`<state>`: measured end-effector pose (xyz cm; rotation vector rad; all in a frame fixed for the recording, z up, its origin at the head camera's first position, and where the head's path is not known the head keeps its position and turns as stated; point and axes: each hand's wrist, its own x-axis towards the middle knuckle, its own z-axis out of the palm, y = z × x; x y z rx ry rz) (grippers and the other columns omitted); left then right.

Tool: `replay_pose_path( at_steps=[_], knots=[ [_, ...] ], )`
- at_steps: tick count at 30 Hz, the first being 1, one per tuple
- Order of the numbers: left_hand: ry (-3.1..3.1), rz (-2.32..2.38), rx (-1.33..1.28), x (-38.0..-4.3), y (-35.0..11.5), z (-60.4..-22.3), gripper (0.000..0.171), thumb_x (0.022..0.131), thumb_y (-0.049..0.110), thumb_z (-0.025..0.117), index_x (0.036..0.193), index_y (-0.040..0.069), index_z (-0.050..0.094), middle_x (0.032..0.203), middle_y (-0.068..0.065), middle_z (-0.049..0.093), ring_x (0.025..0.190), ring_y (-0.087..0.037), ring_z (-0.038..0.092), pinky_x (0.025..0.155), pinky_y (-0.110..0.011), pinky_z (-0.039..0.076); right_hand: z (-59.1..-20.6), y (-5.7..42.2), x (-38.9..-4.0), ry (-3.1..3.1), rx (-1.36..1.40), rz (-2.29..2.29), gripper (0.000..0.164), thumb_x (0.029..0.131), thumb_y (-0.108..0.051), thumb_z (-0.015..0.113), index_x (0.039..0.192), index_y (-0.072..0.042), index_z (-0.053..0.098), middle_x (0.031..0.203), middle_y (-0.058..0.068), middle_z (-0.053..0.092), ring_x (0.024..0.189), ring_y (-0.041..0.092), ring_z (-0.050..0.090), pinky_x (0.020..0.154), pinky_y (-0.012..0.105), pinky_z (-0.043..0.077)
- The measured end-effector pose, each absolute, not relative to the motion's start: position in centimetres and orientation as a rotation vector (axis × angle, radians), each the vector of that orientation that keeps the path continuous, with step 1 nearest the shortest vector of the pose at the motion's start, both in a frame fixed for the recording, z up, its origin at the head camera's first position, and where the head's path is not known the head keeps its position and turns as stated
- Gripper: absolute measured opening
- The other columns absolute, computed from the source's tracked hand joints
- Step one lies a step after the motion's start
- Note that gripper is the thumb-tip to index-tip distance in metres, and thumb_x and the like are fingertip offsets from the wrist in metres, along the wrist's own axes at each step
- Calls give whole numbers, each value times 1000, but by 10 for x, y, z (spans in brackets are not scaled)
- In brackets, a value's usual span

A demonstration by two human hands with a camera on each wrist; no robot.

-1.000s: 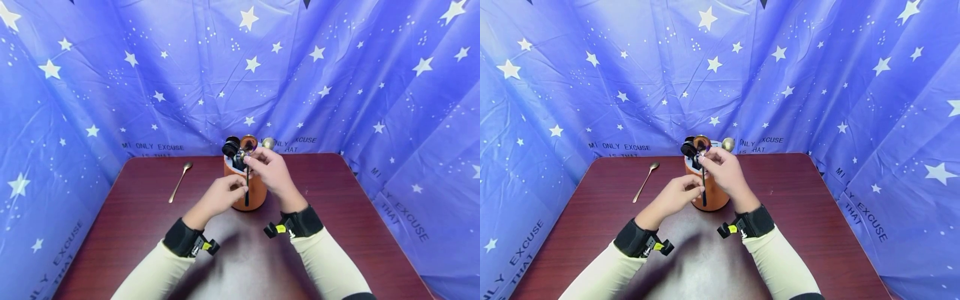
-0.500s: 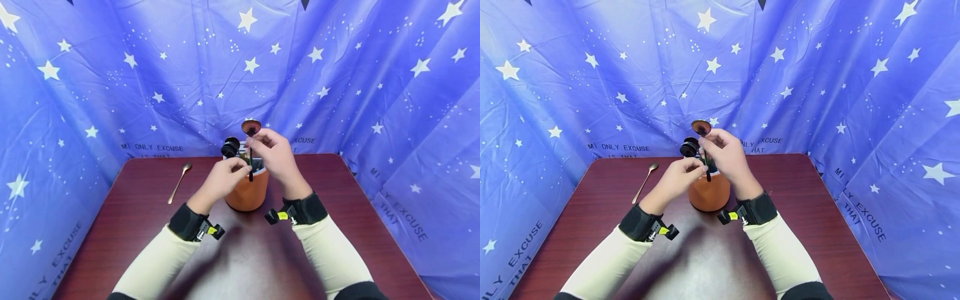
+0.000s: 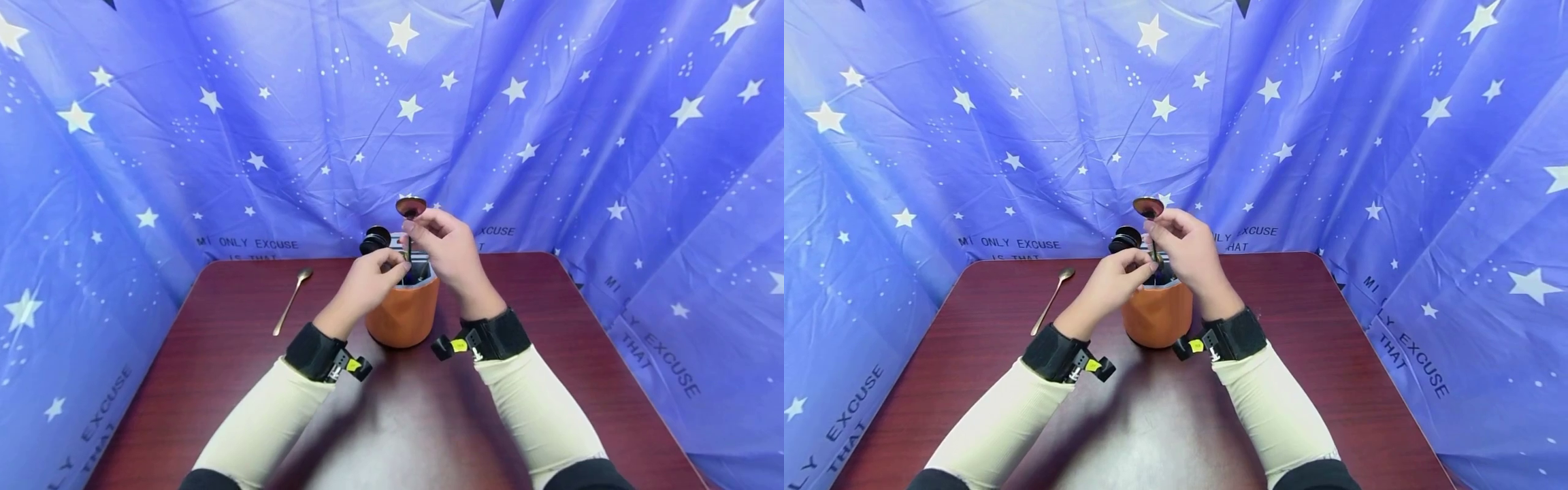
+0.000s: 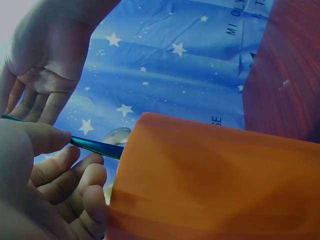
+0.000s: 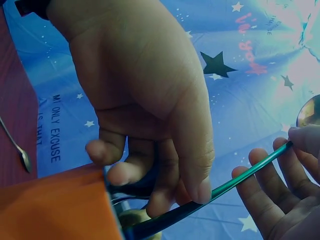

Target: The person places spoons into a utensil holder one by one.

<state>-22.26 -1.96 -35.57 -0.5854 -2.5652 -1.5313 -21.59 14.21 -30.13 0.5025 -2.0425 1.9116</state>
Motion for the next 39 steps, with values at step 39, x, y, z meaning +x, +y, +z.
replay_pose_path(
  at_steps=[39],
  knots=[
    [-2580, -1529, -556, -202, -54, -376, 16, 100, 27, 59, 97, 17, 72, 83, 2, 66, 74, -16, 58, 67, -33, 48, -371, 123, -199, -2267, 535, 1860, 17, 95, -12, 70, 107, 0, 69, 91, 9, 70, 79, 25, 67, 70, 32, 57]
  ],
)
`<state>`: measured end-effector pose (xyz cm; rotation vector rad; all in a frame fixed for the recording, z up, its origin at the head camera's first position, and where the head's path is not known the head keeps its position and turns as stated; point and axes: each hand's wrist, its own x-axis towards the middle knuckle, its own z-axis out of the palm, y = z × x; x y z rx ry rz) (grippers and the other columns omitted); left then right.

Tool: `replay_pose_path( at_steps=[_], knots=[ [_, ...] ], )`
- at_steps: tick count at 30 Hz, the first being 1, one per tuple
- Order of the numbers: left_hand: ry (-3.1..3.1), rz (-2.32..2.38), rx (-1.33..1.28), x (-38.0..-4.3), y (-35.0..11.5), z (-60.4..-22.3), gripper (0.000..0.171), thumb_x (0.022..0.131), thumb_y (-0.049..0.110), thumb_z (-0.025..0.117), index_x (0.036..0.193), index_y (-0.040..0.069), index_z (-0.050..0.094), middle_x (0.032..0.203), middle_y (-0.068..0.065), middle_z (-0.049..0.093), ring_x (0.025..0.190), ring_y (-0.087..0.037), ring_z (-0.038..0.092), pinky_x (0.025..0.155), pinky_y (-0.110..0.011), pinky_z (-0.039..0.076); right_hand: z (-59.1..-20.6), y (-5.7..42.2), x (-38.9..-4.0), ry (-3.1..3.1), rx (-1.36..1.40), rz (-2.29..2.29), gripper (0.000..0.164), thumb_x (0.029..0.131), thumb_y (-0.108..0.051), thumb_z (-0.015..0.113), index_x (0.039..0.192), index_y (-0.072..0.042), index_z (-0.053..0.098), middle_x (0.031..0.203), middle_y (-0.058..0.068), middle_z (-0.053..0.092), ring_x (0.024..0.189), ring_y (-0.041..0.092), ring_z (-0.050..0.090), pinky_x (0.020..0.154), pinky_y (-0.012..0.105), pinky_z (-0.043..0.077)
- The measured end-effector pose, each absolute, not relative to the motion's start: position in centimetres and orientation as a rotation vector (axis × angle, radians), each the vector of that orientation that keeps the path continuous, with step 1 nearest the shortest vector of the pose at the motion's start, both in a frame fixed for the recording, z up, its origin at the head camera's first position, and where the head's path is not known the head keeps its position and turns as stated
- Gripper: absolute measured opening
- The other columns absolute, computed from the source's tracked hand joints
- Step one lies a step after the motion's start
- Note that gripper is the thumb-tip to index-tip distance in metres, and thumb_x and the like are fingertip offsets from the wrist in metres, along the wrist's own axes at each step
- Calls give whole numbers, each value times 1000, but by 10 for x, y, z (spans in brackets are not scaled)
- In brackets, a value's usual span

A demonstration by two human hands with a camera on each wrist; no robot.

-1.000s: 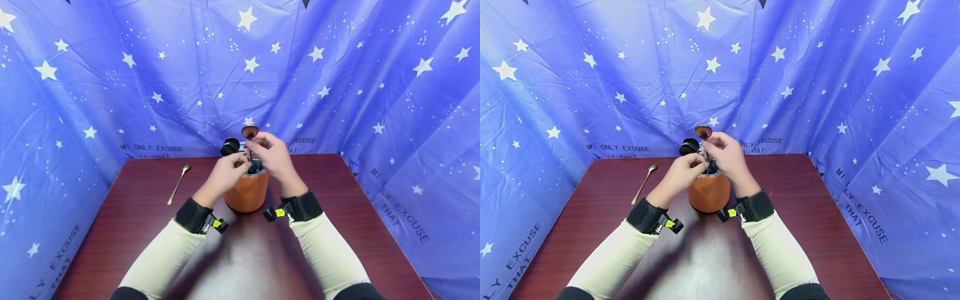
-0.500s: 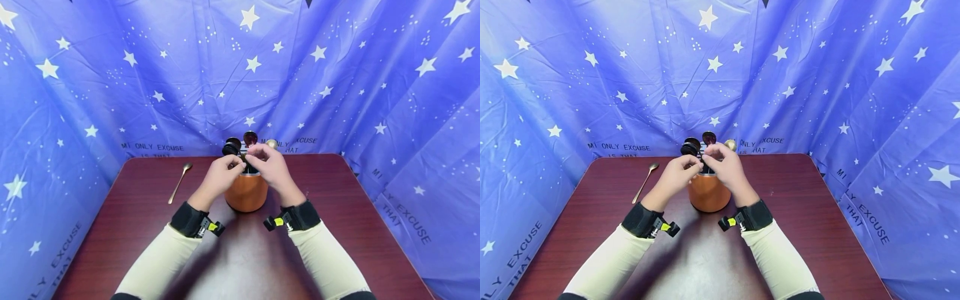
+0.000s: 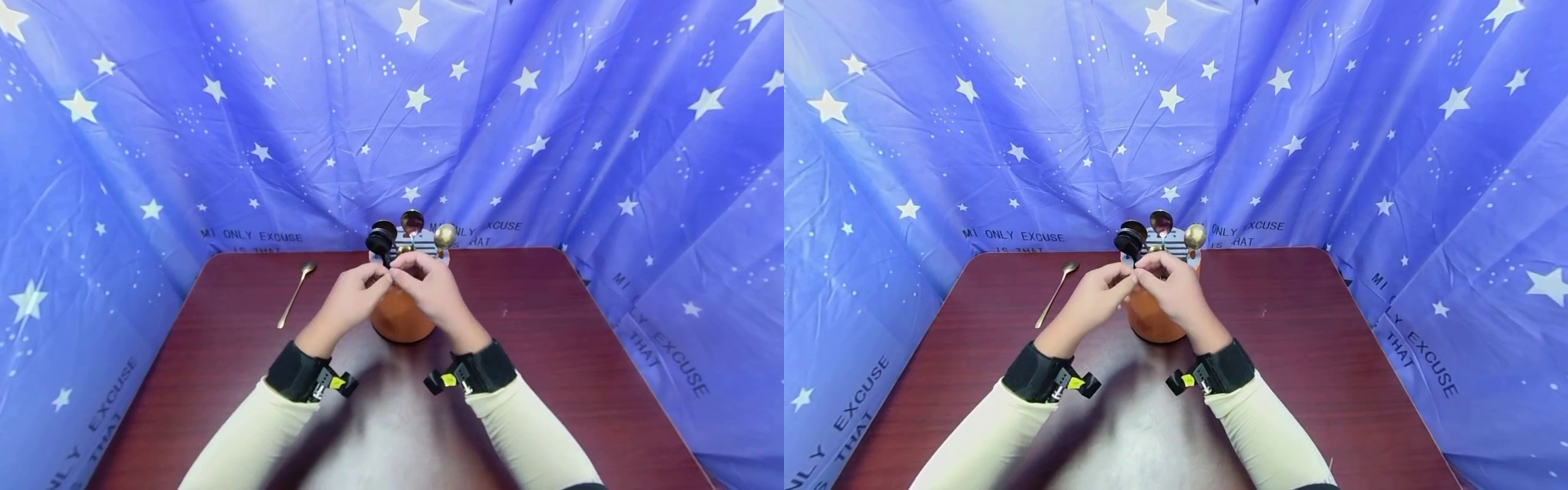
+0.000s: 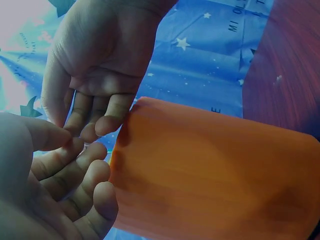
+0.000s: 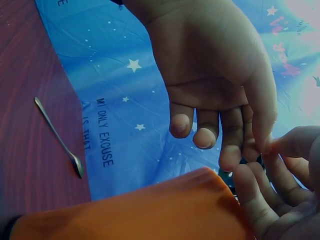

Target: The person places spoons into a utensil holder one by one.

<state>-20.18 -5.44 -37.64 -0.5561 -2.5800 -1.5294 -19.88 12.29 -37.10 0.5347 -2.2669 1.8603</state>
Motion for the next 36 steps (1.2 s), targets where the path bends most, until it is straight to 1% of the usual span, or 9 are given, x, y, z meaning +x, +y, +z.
replay_pose_path(
  at_steps=[4, 10, 14, 19, 22, 27, 30, 34, 36],
  knots=[
    [-2599, -1477, -576, -197, -62, -380, 16, 100, 26, 59, 98, 17, 72, 86, 4, 65, 77, -15, 56, 70, -32, 46, -375, 118, -196, -2321, 532, 1847, 15, 96, -15, 70, 106, -5, 70, 89, 8, 69, 77, 27, 68, 68, 35, 56],
    [-2616, -1501, -565, -186, -74, -395, 19, 103, 28, 58, 101, 15, 73, 82, 1, 65, 70, -16, 54, 64, -32, 45, -387, 109, -190, -2379, 541, 1829, 11, 96, -16, 69, 105, -10, 71, 88, 6, 70, 79, 28, 67, 66, 29, 53],
    [-2601, -1531, -559, -179, -81, -408, 17, 103, 25, 58, 101, 17, 73, 87, 1, 68, 75, -14, 58, 68, -31, 47, -396, 101, -185, -2377, 563, 1860, 10, 96, -13, 69, 104, -7, 71, 88, 6, 70, 78, 30, 69, 67, 32, 56],
    [-2600, -1600, -517, -171, -89, -423, 16, 103, 22, 59, 97, 16, 72, 82, 0, 66, 73, -14, 59, 68, -30, 49, -416, 91, -183, -2383, 548, 1943, 10, 95, -10, 69, 104, -4, 71, 86, 9, 70, 72, 21, 68, 65, 29, 57],
    [-2618, -1631, -457, -168, -95, -433, 16, 103, 23, 59, 97, 15, 71, 83, -3, 67, 71, -14, 60, 67, -30, 51, -430, 86, -184, -2393, 546, 1956, 12, 94, -10, 71, 103, -3, 70, 86, 13, 70, 71, 25, 66, 62, 27, 54],
    [-2649, -1666, -330, -165, -104, -452, 18, 103, 25, 60, 98, 11, 71, 84, 0, 69, 71, -14, 63, 68, -31, 54, -454, 79, -187, -2413, 555, 1994, 15, 94, -11, 71, 104, -1, 69, 91, 18, 70, 74, 37, 68, 66, 40, 59],
    [-2658, -1666, -261, -164, -110, -462, 16, 102, 21, 60, 97, 10, 71, 81, 0, 69, 70, -14, 62, 67, -30, 52, -466, 74, -187, -2465, 553, 1977, 12, 95, -11, 71, 103, -3, 69, 87, 15, 70, 70, 31, 68, 67, 44, 59],
    [-2663, -1586, -167, -167, -120, -476, 13, 100, 16, 62, 95, 9, 70, 80, -2, 69, 70, -13, 60, 67, -30, 49, -477, 69, -186, -2525, 561, 1938, 9, 95, -11, 69, 102, -5, 70, 81, 8, 68, 65, 18, 65, 64, 35, 58],
    [-2678, -1520, -111, -170, -127, -483, 13, 100, 16, 62, 95, 7, 70, 79, -2, 70, 71, -13, 60, 69, -30, 49, -482, 66, -185, -2546, 560, 1921, 8, 95, -11, 69, 101, -7, 70, 80, 4, 68, 66, 18, 65, 63, 30, 57]
  ],
)
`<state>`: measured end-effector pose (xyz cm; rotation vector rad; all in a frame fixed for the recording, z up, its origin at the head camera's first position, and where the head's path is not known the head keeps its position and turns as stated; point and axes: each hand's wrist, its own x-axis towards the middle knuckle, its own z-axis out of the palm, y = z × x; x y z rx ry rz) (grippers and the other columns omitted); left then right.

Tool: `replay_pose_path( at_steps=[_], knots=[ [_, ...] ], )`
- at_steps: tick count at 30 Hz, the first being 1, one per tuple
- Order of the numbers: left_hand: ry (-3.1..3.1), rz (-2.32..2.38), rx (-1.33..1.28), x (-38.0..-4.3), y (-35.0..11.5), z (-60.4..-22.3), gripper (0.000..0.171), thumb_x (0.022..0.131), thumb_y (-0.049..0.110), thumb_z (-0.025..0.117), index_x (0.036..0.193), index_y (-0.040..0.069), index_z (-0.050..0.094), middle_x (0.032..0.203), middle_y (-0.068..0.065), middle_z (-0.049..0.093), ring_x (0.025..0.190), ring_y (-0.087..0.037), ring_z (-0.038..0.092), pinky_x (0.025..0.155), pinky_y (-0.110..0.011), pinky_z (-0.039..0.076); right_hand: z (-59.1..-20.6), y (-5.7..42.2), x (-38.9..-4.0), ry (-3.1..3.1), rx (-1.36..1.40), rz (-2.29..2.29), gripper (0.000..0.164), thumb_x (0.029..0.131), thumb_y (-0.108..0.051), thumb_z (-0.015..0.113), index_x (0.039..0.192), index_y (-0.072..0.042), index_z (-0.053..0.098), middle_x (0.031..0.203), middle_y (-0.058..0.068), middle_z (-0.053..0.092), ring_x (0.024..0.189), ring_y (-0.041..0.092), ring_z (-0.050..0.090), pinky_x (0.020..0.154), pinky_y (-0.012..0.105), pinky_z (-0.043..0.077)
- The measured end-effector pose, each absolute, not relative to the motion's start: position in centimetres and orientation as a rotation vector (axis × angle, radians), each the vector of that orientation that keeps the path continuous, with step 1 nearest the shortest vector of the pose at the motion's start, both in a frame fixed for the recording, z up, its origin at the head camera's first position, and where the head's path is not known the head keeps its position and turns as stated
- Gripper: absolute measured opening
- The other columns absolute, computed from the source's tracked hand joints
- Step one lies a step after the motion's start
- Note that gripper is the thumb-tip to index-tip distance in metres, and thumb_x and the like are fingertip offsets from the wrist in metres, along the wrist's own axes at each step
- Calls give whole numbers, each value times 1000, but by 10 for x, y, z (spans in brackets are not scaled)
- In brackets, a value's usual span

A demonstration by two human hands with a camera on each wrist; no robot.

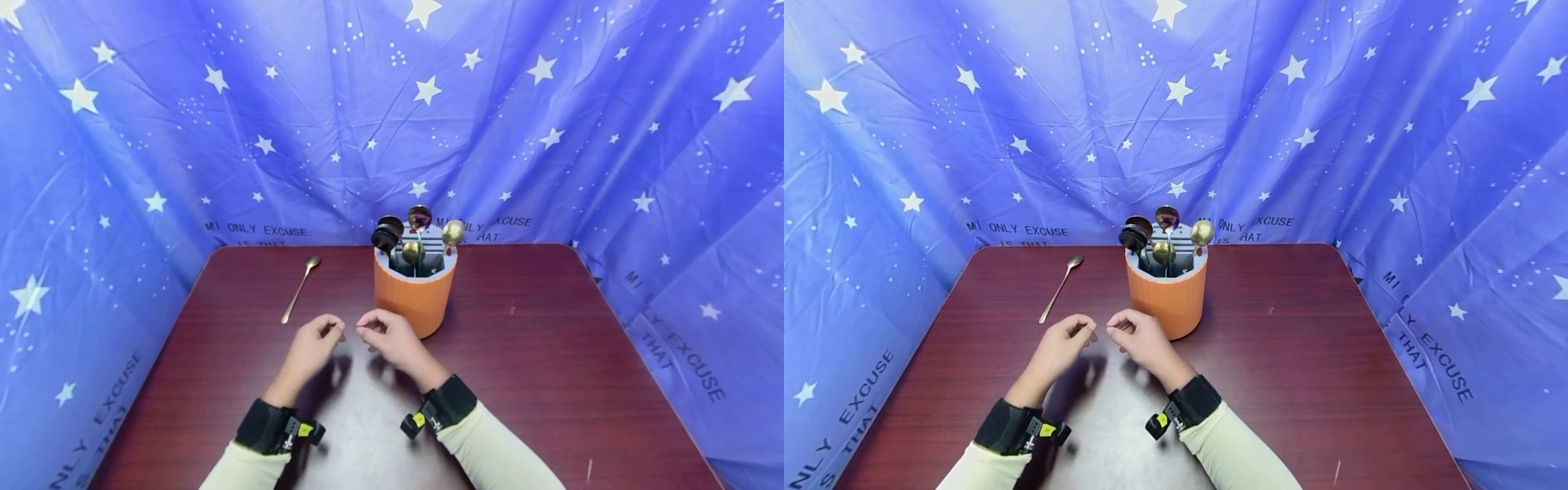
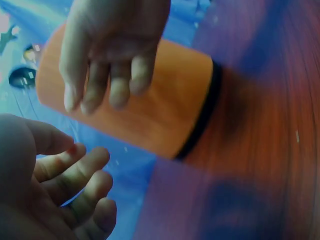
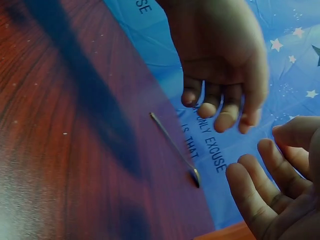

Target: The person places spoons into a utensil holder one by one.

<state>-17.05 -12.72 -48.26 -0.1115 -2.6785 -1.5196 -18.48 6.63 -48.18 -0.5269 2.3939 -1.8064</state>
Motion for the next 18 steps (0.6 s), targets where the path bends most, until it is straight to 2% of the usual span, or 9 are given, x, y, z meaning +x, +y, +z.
replay_pose_path(
  at_steps=[2, 5, 10, 14, 18],
  knots=[
    [-2693, -1478, -60, -175, -133, -488, 14, 100, 15, 62, 96, 5, 70, 80, -4, 71, 73, -13, 60, 70, -31, 48, -486, 65, -185, 2400, -518, -1794, 7, 95, -11, 69, 101, -8, 70, 79, 3, 68, 67, 23, 66, 63, 28, 56],
    [-2728, -1433, 21, -184, -143, -496, 16, 99, 17, 61, 100, 3, 70, 80, -4, 70, 71, -13, 60, 71, -32, 48, -491, 65, -186, 2419, -495, -1768, 5, 94, -11, 69, 99, -10, 71, 78, 1, 67, 67, 22, 66, 63, 27, 55],
    [-2768, -1338, 136, -198, -158, -506, 16, 96, 16, 60, 101, 5, 71, 83, -5, 69, 70, -15, 60, 77, -38, 50, -493, 67, -185, 2438, -484, -1735, 5, 94, -13, 69, 98, -11, 72, 75, -1, 66, 65, 11, 62, 64, 25, 53],
    [-2753, -1258, 238, -211, -168, -516, 18, 94, 16, 57, 100, 5, 70, 84, -11, 71, 71, -25, 65, 82, -44, 51, -494, 67, -184, 2432, -471, -1733, 6, 94, -13, 69, 99, -10, 72, 75, -2, 66, 66, 16, 64, 63, 25, 52],
    [-2737, -1152, 307, -226, -177, -525, 20, 92, 16, 57, 103, 5, 70, 103, -17, 69, 97, -41, 60, 96, -50, 43, -494, 67, -184, 2425, -447, -1738, 5, 94, -12, 69, 98, -10, 71, 75, -2, 65, 70, 28, 67, 63, 25, 53]
  ],
)
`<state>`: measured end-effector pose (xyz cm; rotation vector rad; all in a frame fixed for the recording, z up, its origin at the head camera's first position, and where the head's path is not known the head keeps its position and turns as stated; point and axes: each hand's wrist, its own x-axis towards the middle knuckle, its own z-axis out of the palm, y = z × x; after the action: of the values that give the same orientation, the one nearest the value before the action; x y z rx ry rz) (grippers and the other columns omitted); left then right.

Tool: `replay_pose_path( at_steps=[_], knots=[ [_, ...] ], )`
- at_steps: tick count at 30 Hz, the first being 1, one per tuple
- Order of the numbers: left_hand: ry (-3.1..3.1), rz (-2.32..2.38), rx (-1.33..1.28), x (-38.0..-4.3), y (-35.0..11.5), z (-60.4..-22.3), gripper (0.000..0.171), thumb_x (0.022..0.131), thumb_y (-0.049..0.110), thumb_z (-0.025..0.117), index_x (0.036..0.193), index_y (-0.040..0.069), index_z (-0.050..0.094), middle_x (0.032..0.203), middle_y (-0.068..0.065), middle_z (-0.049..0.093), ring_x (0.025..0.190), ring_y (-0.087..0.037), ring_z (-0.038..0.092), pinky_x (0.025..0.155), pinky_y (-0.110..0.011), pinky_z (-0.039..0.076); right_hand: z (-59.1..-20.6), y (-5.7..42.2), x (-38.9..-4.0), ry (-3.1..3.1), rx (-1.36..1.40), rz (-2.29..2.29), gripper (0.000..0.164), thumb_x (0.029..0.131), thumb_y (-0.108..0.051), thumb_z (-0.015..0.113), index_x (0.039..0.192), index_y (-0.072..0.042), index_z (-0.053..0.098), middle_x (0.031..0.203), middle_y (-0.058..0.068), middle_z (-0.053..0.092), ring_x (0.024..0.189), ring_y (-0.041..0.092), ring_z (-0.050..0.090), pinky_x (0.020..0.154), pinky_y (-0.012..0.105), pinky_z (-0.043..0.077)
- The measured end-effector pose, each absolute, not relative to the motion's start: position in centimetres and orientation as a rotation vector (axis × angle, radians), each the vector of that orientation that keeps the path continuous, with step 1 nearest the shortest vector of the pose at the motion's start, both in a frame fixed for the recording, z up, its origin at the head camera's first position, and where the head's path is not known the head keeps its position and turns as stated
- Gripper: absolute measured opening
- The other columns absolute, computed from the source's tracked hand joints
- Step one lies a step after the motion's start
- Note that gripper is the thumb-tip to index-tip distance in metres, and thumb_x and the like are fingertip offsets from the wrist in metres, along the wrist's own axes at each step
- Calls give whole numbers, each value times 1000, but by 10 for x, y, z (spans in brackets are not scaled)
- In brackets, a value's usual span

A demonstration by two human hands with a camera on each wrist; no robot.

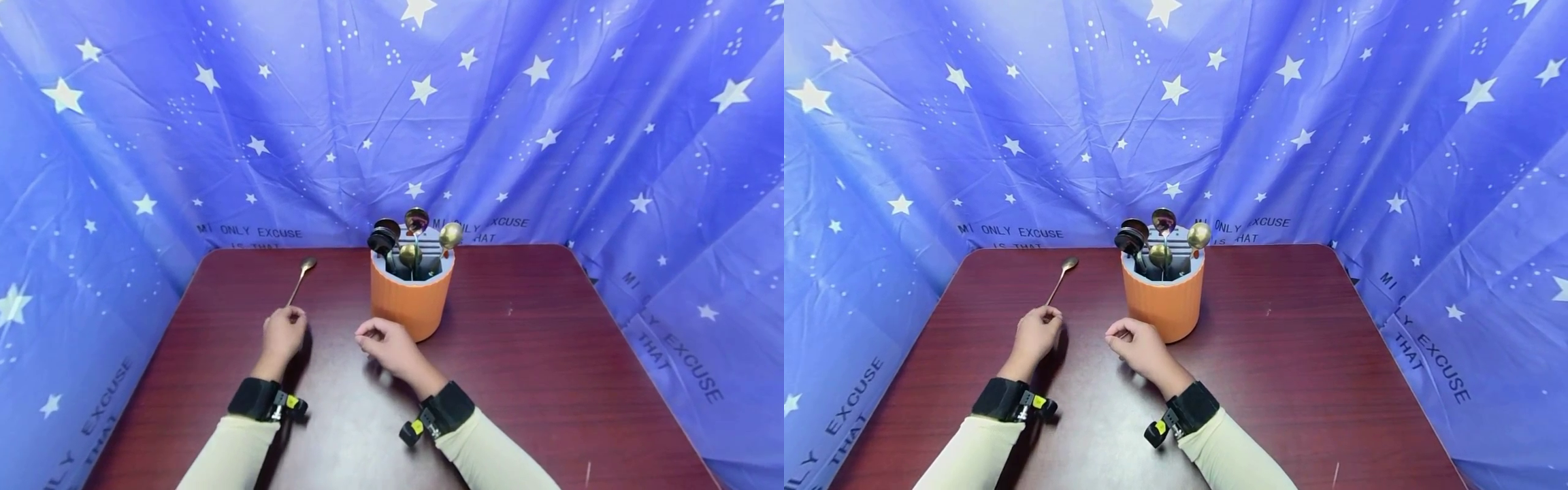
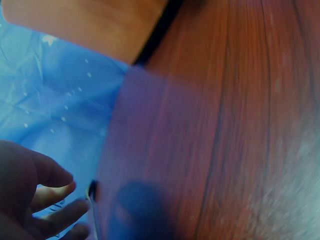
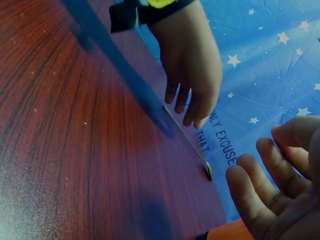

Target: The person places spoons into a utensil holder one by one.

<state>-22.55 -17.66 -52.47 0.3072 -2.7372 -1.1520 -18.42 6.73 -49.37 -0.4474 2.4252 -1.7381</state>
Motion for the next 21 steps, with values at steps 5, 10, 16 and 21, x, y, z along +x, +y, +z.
replay_pose_path(
  at_steps=[5, 10, 16, 21],
  knots=[
    [-2778, -1063, 381, -239, -186, -534, 28, 92, 18, 58, 116, 6, 66, 130, -20, 55, 119, -45, 43, 104, -57, 30, -494, 67, -185, 2421, -440, -1736, 4, 94, -12, 69, 98, -10, 71, 75, -2, 65, 71, 33, 68, 62, 27, 54],
    [-2828, -1006, 426, -249, -194, -538, 34, 91, 17, 57, 122, 5, 63, 131, -23, 52, 119, -46, 44, 103, -59, 32, -493, 67, -184, 2399, -439, -1751, 4, 94, -11, 69, 98, -9, 71, 75, -2, 65, 69, 31, 68, 63, 31, 56],
    [-2868, -885, 411, -260, -203, -542, 28, 91, 16, 57, 116, 3, 64, 115, -23, 59, 112, -47, 54, 95, -57, 43, -493, 70, -185, 2397, -441, -1748, 5, 95, -12, 68, 98, -10, 71, 76, -2, 65, 72, 32, 67, 63, 27, 53],
    [-2929, -834, 353, -262, -206, -541, 24, 92, 17, 57, 109, 1, 64, 107, -24, 64, 103, -46, 62, 88, -56, 48, -493, 72, -184, 2401, -435, -1740, 6, 95, -14, 68, 99, -10, 71, 76, -2, 65, 71, 30, 67, 63, 27, 53]
  ],
)
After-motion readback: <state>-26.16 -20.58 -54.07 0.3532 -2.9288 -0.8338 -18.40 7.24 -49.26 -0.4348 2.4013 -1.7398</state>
